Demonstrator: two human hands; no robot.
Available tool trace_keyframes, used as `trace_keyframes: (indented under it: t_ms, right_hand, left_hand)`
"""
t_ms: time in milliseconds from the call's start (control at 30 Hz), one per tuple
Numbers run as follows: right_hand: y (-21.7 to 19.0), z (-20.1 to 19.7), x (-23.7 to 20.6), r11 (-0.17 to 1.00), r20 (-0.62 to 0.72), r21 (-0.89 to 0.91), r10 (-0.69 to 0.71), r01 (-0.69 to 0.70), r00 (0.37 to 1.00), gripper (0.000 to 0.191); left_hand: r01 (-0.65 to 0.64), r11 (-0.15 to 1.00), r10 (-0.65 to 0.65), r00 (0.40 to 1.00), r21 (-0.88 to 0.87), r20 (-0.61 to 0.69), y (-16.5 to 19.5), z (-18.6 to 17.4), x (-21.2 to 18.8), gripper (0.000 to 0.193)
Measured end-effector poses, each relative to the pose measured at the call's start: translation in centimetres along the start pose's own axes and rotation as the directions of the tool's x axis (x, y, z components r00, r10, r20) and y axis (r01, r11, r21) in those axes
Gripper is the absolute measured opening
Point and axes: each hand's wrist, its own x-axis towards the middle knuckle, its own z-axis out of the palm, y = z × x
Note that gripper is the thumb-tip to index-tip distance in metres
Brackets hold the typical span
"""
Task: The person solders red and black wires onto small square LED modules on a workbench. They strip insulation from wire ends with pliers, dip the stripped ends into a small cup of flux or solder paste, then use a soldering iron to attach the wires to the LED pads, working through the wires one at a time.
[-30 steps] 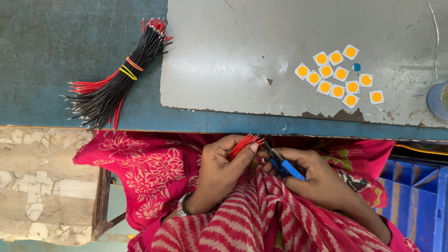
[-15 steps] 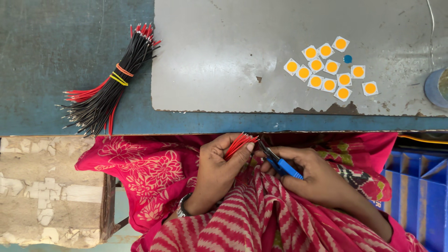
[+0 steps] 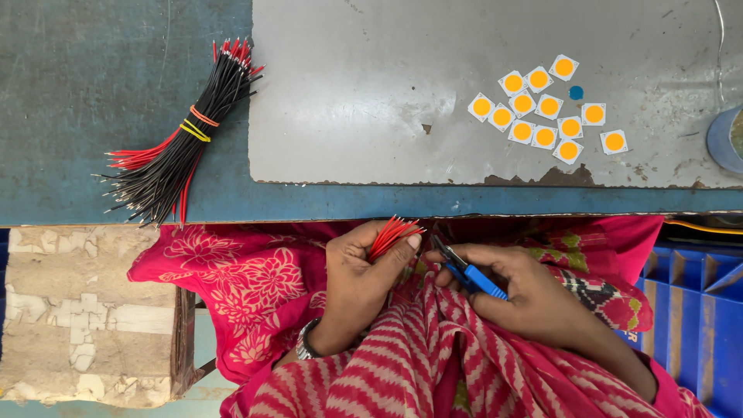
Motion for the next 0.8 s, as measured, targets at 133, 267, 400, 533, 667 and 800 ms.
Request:
trace_keyframes:
  t_ms: [133,267,400,533,667,800]
  right_hand:
    - [-0.1,0.1,0.3,1.000,-0.006,-0.001,-0.002,0.002,1.000,0.060]
    - [-0.3,0.1,0.5,0.999,-0.011,0.012,-0.045,0.045,0.999,0.062]
    - [-0.5,0.0,0.5,0.999,-0.006,0.010,-0.041,0.041,0.999,0.063]
    - [-0.4,0.0,0.5,1.000,-0.014,-0.007,-0.022,0.022,1.000,0.064]
    - [-0.2,0.0,0.5,1.000,-0.017,-0.013,-0.019,0.019,1.000,0.063]
    - [-0.1,0.0,0.5,1.000,-0.011,-0.027,-0.014,0.013,1.000,0.063]
  left_hand:
    - [-0.101,0.993,0.099,0.995,0.065,0.026,0.4,0.4,-0.3,0.015]
    - [-0.151,0.977,0.149,0.989,0.150,0.019,1.1,0.7,-0.5,0.016]
    - [-0.147,0.968,0.142,0.989,0.202,0.039,1.6,0.7,-0.5,0.017]
    - [-0.159,0.968,0.150,0.987,0.193,0.058,1.8,0.7,-0.5,0.020]
    - [-0.190,0.957,0.179,0.981,0.219,0.072,2.0,0.7,-0.5,0.020]
    - [-0.112,0.979,0.104,0.993,0.172,0.052,2.0,0.6,-0.6,0.019]
